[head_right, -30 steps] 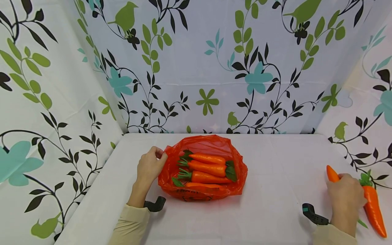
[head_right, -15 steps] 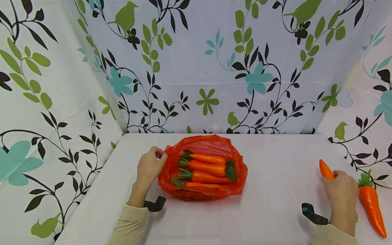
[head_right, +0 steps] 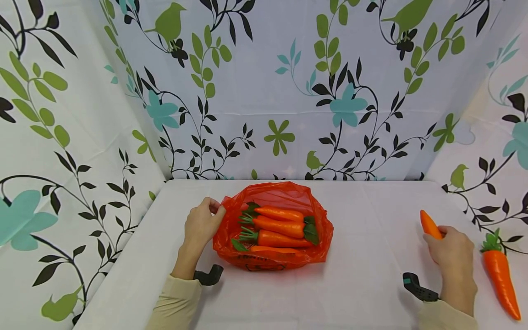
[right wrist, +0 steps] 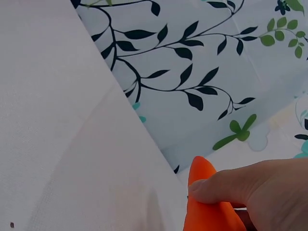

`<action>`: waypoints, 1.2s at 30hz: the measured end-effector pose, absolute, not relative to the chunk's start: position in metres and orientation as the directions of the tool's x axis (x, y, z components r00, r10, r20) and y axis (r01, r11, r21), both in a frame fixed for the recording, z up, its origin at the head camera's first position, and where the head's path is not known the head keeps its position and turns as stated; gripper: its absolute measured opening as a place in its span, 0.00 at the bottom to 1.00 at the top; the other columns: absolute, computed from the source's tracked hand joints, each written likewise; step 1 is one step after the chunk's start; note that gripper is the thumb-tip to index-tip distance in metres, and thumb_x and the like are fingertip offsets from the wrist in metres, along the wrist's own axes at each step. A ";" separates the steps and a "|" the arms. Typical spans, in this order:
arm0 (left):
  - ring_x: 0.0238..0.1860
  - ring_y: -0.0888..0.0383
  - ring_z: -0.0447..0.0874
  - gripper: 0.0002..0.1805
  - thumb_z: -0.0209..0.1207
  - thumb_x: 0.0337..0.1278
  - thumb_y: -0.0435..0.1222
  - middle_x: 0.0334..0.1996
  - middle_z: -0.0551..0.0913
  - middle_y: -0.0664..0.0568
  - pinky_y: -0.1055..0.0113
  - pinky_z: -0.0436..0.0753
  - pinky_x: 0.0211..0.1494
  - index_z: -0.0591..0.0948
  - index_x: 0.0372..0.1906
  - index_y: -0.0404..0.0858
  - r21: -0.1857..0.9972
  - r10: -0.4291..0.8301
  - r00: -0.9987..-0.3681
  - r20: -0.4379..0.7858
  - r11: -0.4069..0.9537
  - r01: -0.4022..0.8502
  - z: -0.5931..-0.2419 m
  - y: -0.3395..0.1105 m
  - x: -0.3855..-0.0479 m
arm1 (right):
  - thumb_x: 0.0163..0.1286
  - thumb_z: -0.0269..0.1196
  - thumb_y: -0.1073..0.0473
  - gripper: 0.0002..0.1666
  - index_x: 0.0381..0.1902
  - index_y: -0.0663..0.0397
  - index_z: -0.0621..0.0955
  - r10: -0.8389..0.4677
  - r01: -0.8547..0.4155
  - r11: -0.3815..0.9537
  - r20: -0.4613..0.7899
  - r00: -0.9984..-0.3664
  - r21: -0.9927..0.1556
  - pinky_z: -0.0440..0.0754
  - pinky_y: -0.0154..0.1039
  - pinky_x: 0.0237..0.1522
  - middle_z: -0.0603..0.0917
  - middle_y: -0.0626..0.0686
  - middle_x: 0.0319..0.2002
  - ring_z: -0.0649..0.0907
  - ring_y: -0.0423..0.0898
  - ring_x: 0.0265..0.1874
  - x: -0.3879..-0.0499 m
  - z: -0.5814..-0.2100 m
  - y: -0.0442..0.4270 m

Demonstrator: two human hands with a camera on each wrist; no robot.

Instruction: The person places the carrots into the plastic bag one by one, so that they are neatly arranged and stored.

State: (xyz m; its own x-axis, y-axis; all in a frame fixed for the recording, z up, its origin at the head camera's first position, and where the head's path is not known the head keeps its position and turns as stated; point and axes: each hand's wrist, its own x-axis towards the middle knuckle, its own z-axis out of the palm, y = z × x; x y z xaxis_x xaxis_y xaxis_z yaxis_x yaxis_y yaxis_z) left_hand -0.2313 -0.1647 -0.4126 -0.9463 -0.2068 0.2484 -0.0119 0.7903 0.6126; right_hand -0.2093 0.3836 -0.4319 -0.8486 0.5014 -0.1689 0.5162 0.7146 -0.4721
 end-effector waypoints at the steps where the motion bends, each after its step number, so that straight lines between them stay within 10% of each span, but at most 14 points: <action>1: 0.26 0.53 0.78 0.13 0.54 0.63 0.44 0.32 0.86 0.47 0.62 0.80 0.31 0.80 0.42 0.39 0.611 -0.206 -0.947 0.249 0.792 -0.012 -0.412 -0.165 -0.231 | 0.73 0.57 0.52 0.41 0.72 0.74 0.59 0.499 0.511 0.719 -0.163 -0.851 -0.471 0.65 0.70 0.61 0.62 0.78 0.66 0.63 0.72 0.57 -0.210 -0.432 0.383; 36: 0.26 0.54 0.77 0.13 0.54 0.63 0.44 0.32 0.85 0.47 0.63 0.80 0.30 0.79 0.42 0.40 0.621 -0.214 -0.948 0.236 0.784 -0.022 -0.413 -0.164 -0.230 | 0.70 0.57 0.59 0.35 0.67 0.80 0.64 0.317 0.266 0.815 0.012 -0.948 -0.516 0.72 0.71 0.54 0.67 0.81 0.57 0.68 0.72 0.49 -0.216 -0.423 0.365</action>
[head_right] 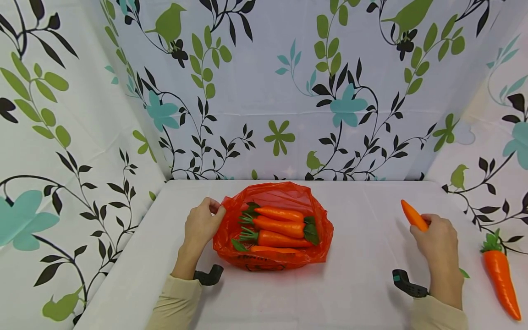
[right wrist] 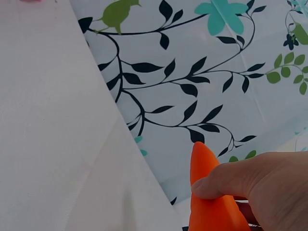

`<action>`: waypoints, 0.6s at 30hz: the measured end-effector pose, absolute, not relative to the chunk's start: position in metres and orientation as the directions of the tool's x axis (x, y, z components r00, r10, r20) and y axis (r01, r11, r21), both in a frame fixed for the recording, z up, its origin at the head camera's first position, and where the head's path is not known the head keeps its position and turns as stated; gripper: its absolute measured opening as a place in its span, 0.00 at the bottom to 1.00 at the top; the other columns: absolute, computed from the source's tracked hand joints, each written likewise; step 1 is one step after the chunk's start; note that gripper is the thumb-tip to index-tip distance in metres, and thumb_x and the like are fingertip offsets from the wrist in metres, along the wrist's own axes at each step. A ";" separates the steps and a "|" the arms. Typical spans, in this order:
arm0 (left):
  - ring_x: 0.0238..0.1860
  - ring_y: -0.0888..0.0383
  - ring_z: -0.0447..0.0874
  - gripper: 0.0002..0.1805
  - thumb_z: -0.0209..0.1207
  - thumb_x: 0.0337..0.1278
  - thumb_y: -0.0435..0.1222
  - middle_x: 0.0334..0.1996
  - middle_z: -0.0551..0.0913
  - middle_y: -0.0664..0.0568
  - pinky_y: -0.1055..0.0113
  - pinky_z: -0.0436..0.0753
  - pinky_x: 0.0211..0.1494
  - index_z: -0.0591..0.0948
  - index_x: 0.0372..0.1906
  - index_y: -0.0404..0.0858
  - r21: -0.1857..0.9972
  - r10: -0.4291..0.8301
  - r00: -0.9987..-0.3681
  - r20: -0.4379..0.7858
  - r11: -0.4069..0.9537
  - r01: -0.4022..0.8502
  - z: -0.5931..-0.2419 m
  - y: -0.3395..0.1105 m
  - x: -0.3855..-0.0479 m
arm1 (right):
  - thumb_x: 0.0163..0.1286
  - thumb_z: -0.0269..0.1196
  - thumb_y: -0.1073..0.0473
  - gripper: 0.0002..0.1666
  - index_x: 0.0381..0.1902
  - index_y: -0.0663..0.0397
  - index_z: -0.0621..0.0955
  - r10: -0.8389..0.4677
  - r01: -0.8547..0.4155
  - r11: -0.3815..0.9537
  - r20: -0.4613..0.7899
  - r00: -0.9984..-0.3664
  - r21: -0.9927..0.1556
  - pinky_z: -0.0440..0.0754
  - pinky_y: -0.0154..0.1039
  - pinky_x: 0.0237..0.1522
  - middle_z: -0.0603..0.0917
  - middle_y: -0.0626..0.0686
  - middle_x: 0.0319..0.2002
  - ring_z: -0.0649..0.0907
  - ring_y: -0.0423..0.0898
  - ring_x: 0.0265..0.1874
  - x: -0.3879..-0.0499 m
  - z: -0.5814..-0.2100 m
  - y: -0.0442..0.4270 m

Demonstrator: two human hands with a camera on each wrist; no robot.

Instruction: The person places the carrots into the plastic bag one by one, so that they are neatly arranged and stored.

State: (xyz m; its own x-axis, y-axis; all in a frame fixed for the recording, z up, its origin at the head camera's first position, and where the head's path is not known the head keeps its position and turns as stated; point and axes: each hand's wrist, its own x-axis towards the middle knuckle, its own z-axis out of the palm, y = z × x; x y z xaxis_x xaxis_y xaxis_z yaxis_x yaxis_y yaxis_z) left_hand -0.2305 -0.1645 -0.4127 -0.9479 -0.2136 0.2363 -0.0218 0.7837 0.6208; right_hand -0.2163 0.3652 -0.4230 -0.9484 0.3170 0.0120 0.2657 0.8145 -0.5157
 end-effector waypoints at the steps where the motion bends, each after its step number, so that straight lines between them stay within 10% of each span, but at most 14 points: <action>1: 0.26 0.54 0.77 0.13 0.54 0.63 0.45 0.32 0.85 0.47 0.63 0.80 0.30 0.79 0.42 0.40 0.620 -0.214 -0.948 0.235 0.784 -0.023 -0.413 -0.164 -0.231 | 0.70 0.57 0.59 0.35 0.67 0.80 0.64 0.317 0.265 0.815 0.014 -0.948 -0.515 0.73 0.71 0.54 0.67 0.81 0.57 0.68 0.72 0.48 -0.216 -0.422 0.364; 18: 0.26 0.54 0.77 0.13 0.55 0.63 0.44 0.32 0.86 0.47 0.63 0.80 0.31 0.80 0.42 0.39 0.624 -0.215 -0.946 0.241 0.781 -0.019 -0.412 -0.164 -0.231 | 0.70 0.58 0.61 0.34 0.66 0.79 0.65 0.282 0.202 0.826 0.076 -0.956 -0.526 0.75 0.70 0.56 0.68 0.80 0.58 0.70 0.71 0.48 -0.219 -0.410 0.339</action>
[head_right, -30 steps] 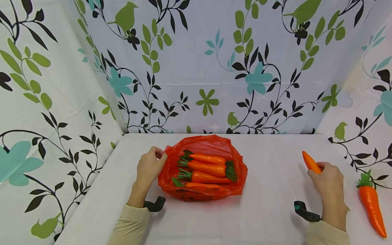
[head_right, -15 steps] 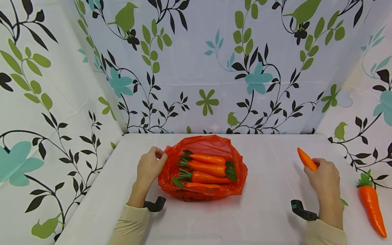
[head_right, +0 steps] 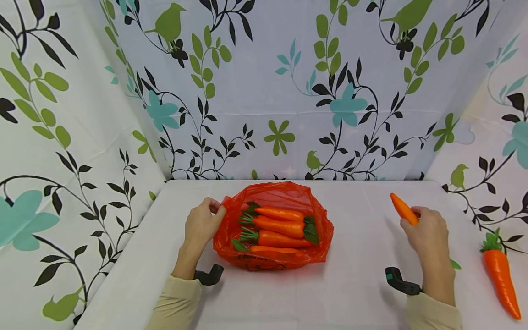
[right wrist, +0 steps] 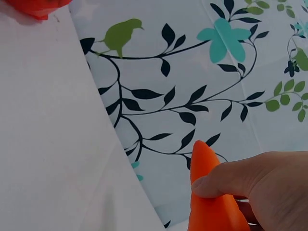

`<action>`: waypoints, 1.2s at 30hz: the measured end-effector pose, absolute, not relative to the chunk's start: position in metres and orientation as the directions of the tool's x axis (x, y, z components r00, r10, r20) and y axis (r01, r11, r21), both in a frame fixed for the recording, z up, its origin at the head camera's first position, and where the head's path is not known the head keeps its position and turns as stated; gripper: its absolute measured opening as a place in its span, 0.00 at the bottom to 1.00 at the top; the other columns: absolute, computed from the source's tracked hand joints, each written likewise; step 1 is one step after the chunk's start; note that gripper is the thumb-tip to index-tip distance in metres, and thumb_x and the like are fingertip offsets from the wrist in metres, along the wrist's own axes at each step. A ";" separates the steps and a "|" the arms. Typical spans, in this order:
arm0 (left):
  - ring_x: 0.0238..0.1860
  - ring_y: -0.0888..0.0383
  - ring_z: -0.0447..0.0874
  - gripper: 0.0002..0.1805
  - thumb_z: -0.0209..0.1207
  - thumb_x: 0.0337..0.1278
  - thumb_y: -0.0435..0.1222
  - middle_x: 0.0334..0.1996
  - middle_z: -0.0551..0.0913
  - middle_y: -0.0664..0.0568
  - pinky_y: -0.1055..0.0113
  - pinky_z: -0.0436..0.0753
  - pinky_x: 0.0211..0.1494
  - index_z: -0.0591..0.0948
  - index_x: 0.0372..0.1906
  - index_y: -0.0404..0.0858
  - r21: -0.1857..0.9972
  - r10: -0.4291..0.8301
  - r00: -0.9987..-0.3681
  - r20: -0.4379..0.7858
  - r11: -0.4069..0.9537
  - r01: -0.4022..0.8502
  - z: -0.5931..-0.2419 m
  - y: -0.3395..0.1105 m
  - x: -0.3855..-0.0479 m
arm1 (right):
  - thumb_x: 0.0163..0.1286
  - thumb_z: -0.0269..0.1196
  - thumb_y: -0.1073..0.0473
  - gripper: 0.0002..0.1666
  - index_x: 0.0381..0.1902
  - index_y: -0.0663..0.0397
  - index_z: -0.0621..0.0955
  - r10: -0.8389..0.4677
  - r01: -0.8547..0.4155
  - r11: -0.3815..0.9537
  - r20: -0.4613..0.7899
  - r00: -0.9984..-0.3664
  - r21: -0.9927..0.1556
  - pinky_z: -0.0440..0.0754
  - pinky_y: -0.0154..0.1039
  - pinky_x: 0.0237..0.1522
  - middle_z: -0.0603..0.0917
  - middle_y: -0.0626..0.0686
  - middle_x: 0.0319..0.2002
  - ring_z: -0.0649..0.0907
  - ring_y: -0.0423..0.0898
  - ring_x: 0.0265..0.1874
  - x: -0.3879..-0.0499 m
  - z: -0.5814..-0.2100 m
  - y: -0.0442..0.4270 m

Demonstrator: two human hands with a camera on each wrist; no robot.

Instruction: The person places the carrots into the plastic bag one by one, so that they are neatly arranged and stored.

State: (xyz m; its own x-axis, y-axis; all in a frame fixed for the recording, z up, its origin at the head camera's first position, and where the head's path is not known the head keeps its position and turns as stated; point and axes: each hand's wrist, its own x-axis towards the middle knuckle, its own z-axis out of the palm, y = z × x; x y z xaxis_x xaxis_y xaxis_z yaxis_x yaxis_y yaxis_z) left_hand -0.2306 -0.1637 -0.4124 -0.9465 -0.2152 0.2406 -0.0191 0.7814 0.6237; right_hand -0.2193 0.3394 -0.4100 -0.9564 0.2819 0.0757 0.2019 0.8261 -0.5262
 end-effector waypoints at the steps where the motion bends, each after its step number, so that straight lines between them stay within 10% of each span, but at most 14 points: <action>1: 0.25 0.54 0.77 0.13 0.55 0.63 0.44 0.32 0.86 0.47 0.62 0.80 0.30 0.80 0.42 0.39 0.624 -0.214 -0.947 0.241 0.781 -0.017 -0.412 -0.164 -0.230 | 0.70 0.58 0.62 0.33 0.66 0.79 0.65 0.279 0.196 0.829 0.084 -0.957 -0.524 0.75 0.70 0.56 0.68 0.80 0.57 0.70 0.71 0.48 -0.220 -0.410 0.338; 36: 0.26 0.54 0.79 0.14 0.54 0.61 0.45 0.34 0.87 0.47 0.62 0.79 0.30 0.80 0.41 0.39 0.613 -0.207 -0.945 0.253 0.790 -0.010 -0.412 -0.164 -0.232 | 0.69 0.60 0.61 0.29 0.62 0.75 0.71 0.145 0.003 0.876 0.257 -0.955 -0.483 0.72 0.71 0.55 0.73 0.76 0.52 0.71 0.70 0.47 -0.226 -0.392 0.285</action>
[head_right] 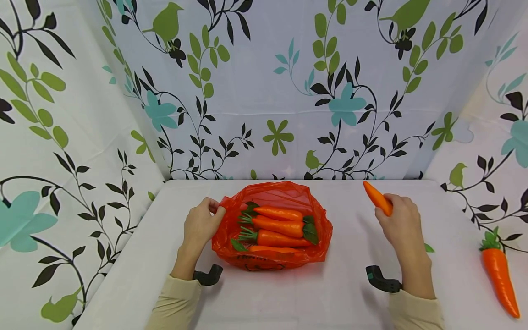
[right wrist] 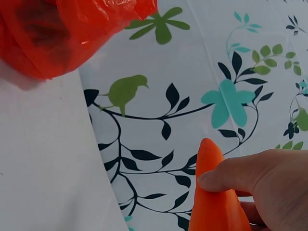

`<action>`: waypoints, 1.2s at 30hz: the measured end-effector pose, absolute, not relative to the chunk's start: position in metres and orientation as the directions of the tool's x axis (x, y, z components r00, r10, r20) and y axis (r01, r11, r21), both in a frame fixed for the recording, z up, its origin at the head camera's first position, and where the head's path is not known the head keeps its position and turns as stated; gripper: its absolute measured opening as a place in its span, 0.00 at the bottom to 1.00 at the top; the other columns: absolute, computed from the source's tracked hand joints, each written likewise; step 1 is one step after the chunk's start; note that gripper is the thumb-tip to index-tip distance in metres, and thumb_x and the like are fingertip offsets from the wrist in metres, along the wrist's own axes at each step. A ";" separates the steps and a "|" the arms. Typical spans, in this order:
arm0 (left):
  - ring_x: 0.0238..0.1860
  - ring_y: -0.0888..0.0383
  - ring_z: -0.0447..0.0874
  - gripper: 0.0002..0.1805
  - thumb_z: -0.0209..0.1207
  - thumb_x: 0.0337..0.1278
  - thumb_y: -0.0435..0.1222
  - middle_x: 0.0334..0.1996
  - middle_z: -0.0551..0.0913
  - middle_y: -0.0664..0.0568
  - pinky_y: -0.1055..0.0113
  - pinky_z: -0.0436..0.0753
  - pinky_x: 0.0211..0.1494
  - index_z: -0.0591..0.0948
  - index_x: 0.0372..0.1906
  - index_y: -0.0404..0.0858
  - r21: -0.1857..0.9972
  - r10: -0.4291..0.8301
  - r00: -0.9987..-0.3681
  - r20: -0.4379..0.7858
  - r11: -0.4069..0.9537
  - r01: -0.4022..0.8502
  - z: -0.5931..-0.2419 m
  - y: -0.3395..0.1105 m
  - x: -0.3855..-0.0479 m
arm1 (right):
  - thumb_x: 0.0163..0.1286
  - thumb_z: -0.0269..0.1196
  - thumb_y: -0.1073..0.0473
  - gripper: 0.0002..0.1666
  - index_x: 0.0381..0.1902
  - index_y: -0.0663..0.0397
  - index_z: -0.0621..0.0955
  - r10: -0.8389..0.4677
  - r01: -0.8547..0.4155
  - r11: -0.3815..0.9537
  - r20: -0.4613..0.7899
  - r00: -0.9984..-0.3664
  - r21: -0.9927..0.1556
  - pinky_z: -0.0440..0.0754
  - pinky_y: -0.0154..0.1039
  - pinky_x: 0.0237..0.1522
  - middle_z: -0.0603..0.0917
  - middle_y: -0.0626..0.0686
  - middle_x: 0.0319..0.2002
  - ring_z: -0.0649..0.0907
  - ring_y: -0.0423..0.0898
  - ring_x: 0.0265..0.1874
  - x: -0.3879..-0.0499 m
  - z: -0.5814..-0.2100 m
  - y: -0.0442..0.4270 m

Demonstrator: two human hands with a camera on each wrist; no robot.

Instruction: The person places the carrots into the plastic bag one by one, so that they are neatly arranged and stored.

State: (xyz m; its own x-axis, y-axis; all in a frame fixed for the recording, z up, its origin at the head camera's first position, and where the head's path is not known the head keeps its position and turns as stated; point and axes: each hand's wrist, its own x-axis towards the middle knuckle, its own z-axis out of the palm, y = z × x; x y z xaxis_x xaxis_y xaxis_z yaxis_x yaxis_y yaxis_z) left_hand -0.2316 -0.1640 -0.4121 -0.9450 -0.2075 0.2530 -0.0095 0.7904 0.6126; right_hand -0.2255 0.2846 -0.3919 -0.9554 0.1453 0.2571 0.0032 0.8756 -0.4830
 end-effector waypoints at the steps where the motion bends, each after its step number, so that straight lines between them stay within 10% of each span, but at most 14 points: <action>1: 0.26 0.54 0.79 0.14 0.54 0.61 0.45 0.34 0.87 0.47 0.62 0.79 0.30 0.80 0.41 0.39 0.612 -0.207 -0.945 0.253 0.791 -0.010 -0.412 -0.164 -0.232 | 0.69 0.60 0.61 0.29 0.62 0.75 0.71 0.141 -0.004 0.876 0.264 -0.954 -0.482 0.72 0.71 0.55 0.73 0.76 0.53 0.71 0.70 0.48 -0.225 -0.391 0.282; 36: 0.26 0.53 0.79 0.14 0.54 0.61 0.45 0.33 0.87 0.46 0.61 0.80 0.30 0.81 0.41 0.39 0.612 -0.210 -0.943 0.257 0.791 -0.009 -0.411 -0.164 -0.231 | 0.65 0.65 0.67 0.26 0.60 0.72 0.74 0.017 -0.241 0.868 0.511 -0.859 -0.434 0.78 0.68 0.51 0.75 0.73 0.52 0.72 0.68 0.50 -0.205 -0.369 0.218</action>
